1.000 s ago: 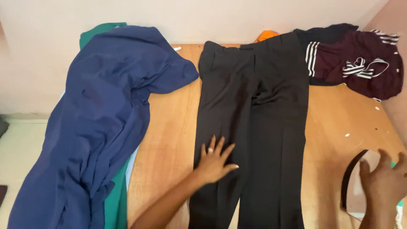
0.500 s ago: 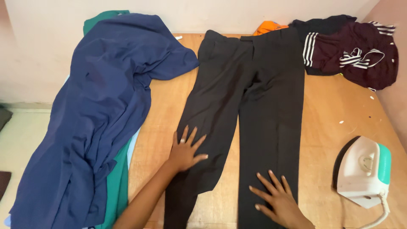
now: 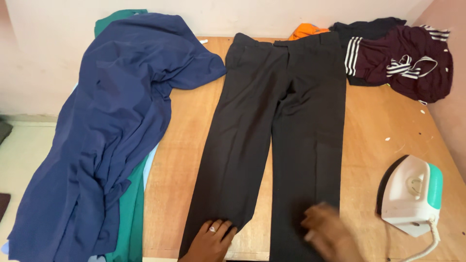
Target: The person irons a navy blue dress and then a pair of black trousers on a wooden table. They smooth the fabric with one hand while moving the iron with the other, then switch garments and continue ironing.
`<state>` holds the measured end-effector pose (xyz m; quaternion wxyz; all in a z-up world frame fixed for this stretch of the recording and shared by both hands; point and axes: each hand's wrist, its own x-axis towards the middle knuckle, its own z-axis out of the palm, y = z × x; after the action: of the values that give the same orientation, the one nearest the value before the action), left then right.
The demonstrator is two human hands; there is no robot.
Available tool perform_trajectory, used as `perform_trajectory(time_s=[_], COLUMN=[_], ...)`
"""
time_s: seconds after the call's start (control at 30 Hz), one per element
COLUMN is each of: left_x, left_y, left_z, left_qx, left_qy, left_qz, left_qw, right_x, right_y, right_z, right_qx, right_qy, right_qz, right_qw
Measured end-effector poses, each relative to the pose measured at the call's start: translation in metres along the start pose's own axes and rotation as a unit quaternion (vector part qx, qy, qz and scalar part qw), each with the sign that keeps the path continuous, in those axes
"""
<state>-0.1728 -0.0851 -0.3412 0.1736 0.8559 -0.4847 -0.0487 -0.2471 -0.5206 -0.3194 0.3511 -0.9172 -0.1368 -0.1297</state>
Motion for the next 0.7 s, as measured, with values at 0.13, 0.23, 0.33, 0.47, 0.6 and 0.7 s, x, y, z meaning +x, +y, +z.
perform_trajectory(time_s=[0.13,0.23,0.33,0.47,0.6,0.7], left_x=[0.004,0.020,0.033,0.067,0.118,0.161], left_y=[-0.003,0.000,0.006,0.012,0.011,0.007], left_z=[0.002,-0.032,-0.085,-0.123,-0.089,-0.047], left_qx=[0.087,-0.013,-0.026,-0.066,-0.108,-0.043], left_qy=[0.038,-0.032,-0.268,-0.297,-0.123,-0.061], left_qz=[-0.091,-0.167,-0.114,-0.057,0.005,0.138], left_qw=[0.991,0.985,0.956,0.951,0.987,0.988], right_x=[0.025,0.016,0.007,0.021,0.047,0.076], right_y=[0.039,0.095,0.151,0.179,0.148,0.080], right_z=[-0.105,-0.152,-0.171,-0.190,-0.182,-0.163], right_qx=[-0.284,-0.363,-0.338,-0.243,-0.279,-0.275], right_qy=[0.223,0.145,0.101,0.088,0.028,0.008], right_qz=[0.213,0.400,0.459,0.475,0.424,0.378], right_qw=[0.908,0.829,0.815,0.841,0.861,0.884])
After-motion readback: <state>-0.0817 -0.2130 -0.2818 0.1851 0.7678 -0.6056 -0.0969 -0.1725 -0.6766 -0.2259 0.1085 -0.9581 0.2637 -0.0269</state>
